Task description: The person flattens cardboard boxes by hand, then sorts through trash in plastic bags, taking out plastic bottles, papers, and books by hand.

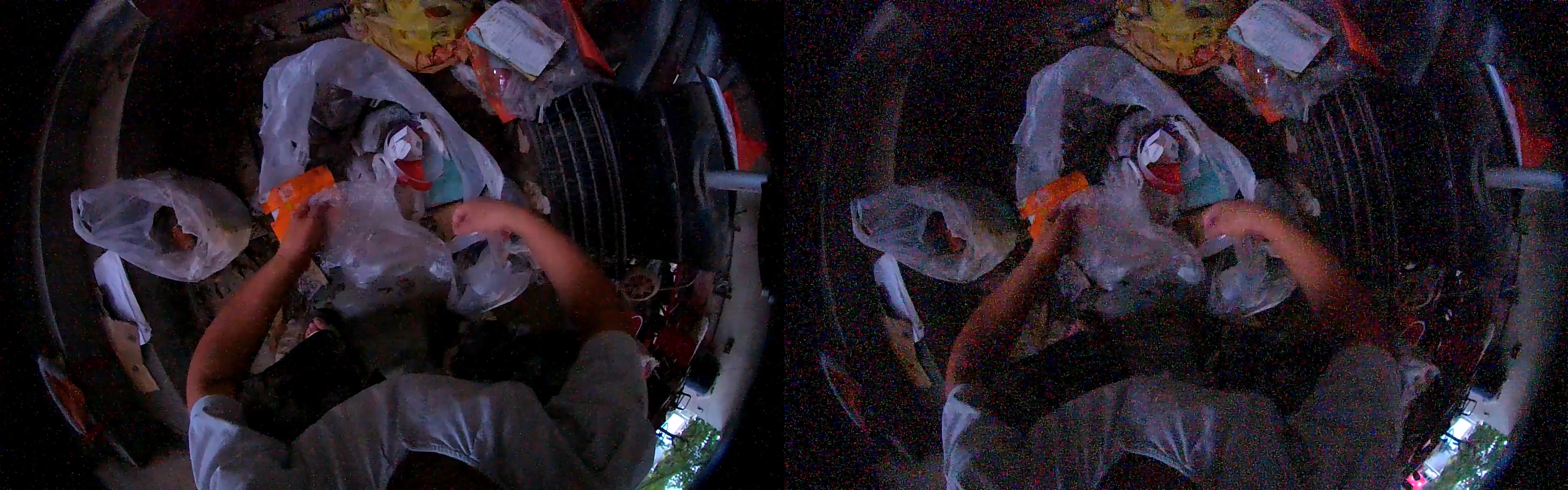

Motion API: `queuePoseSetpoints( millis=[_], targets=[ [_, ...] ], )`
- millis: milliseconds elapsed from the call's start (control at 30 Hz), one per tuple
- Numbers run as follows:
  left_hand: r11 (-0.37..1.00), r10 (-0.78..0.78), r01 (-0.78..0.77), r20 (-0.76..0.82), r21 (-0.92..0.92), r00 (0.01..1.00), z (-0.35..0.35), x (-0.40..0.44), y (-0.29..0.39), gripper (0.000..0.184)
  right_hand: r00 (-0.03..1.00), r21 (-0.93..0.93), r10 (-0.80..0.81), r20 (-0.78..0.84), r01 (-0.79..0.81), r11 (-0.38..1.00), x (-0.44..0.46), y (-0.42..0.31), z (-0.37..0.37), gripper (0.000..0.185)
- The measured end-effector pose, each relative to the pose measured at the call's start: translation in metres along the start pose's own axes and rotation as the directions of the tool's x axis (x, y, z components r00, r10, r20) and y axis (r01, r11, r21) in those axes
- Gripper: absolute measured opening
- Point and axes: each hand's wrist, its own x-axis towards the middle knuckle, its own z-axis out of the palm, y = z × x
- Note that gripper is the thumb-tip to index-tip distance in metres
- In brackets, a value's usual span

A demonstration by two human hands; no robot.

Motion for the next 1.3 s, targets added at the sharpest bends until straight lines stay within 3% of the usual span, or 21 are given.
queuePoseSetpoints(
  millis=[33, 133, 200, 233, 300, 333, 433, 467, 533, 567, 633, 667, 733, 767, 867, 967, 1033, 1067, 1167, 1267, 1300],
  targets=[
    [0.995, 0.064, -0.064, -0.005, 0.077, 0.998, -0.008, 0.001, -0.006, 0.032, 0.997, -0.011, 0.03, -0.072, -0.031, 0.999, -0.003, -0.005, -0.004, 0.022],
    [0.97, 0.129, -0.142, 0.075, 0.196, 0.989, -0.023, 0.013, -0.017, 0.041, 0.923, 0.419, 0.288, -0.256, -0.163, 0.893, -0.019, -0.045, -0.02, 0.022],
    [0.895, 0.226, -0.254, 0.118, 0.366, 0.967, -0.025, 0.015, -0.016, 0.048, 0.899, 0.291, 0.065, -0.433, 0.071, 0.954, 0.02, -0.021, -0.032, 0.024],
    [0.791, 0.322, -0.346, 0.137, 0.505, 0.937, -0.02, 0.01, -0.002, 0.053, 0.86, 0.211, -0.052, -0.507, 0.182, 0.96, 0.03, -0.025, -0.035, 0.027],
    [0.579, 0.457, -0.427, 0.158, 0.694, 0.876, -0.01, -0.004, 0.029, 0.058, 0.737, -0.025, -0.164, -0.655, 0.196, 0.98, 0.038, -0.048, -0.038, 0.032],
    [0.498, 0.501, -0.425, 0.149, 0.756, 0.852, -0.003, -0.016, 0.049, 0.059, 0.667, -0.142, -0.23, -0.709, 0.185, 0.973, 0.043, -0.064, -0.038, 0.035],
    [0.278, 0.608, -0.495, 0.248, 0.823, 0.754, 0.003, -0.028, 0.073, 0.061, 0.637, -0.27, -0.111, -0.763, -0.157, 0.95, 0.069, -0.08, -0.039, 0.041],
    [0.208, 0.632, -0.53, 0.301, 0.822, 0.714, 0.005, -0.028, 0.075, 0.061, 0.638, -0.276, -0.097, -0.764, -0.188, 0.942, 0.075, -0.076, -0.038, 0.039],
    [0.084, 0.584, -0.641, 0.484, 0.763, 0.652, 0.013, -0.031, 0.069, 0.054, 0.636, -0.291, -0.067, -0.769, -0.254, 0.922, 0.088, -0.063, -0.033, 0.036],
    [0.026, 0.552, -0.693, 0.567, 0.721, 0.611, 0.015, -0.033, 0.064, 0.051, 0.637, -0.249, -0.072, -0.767, -0.193, 0.949, 0.092, -0.053, -0.034, 0.032],
    [-0.005, 0.413, -0.686, 0.627, 0.727, 0.661, 0.014, -0.031, 0.039, 0.042, 0.637, -0.166, -0.084, -0.766, -0.069, 0.984, 0.094, -0.036, -0.047, 0.025],
    [-0.018, 0.335, -0.683, 0.648, 0.73, 0.684, 0.015, -0.028, 0.029, 0.039, 0.697, -0.06, -0.069, -0.714, 0.038, 0.997, 0.09, -0.03, -0.053, 0.021],
    [0.068, 0.02, -0.556, 0.556, 0.829, 0.831, 0.018, -0.024, 0.043, 0.034, 0.801, 0.173, -0.073, -0.595, 0.216, 0.961, 0.071, -0.033, -0.066, 0.019],
    [0.089, -0.142, -0.482, 0.49, 0.872, 0.86, 0.018, -0.021, 0.051, 0.032, 0.792, 0.134, -0.026, -0.61, 0.136, 0.982, 0.089, 0.0, -0.07, 0.022],
    [0.4, -0.018, -0.401, 0.445, 0.824, 0.895, 0.017, -0.017, 0.07, 0.039, 0.854, 0.364, 0.031, -0.519, 0.188, 0.912, 0.025, -0.066, -0.063, 0.021],
    [0.809, 0.261, -0.417, 0.384, 0.413, 0.886, 0.034, -0.013, 0.077, 0.047, 0.863, 0.406, 0.003, -0.506, 0.235, 0.883, 0.009, -0.078, -0.055, 0.022],
    [0.949, 0.265, -0.309, 0.362, 0.067, 0.894, 0.052, -0.007, 0.075, 0.051, 0.897, 0.467, 0.031, -0.441, 0.2, 0.861, 0.007, -0.082, -0.049, 0.023],
    [0.964, 0.266, -0.241, 0.349, -0.113, 0.898, 0.058, -0.007, 0.073, 0.052, 0.913, 0.496, 0.041, -0.407, 0.183, 0.849, 0.007, -0.085, -0.045, 0.024],
    [0.993, 0.023, 0.035, 0.461, -0.116, 0.887, 0.059, -0.028, 0.101, 0.047, 0.92, 0.548, -0.061, -0.388, 0.284, 0.787, -0.005, -0.111, -0.03, 0.025],
    [0.944, -0.119, 0.261, 0.529, -0.203, 0.84, 0.06, -0.024, 0.08, 0.039, 0.949, 0.684, 0.006, -0.314, 0.221, 0.695, 0.002, -0.102, -0.02, 0.029],
    [0.951, -0.104, 0.24, 0.527, -0.197, 0.843, 0.06, -0.02, 0.069, 0.037, 0.959, 0.689, 0.006, -0.283, 0.199, 0.697, 0.003, -0.098, -0.014, 0.031]
  ],
)
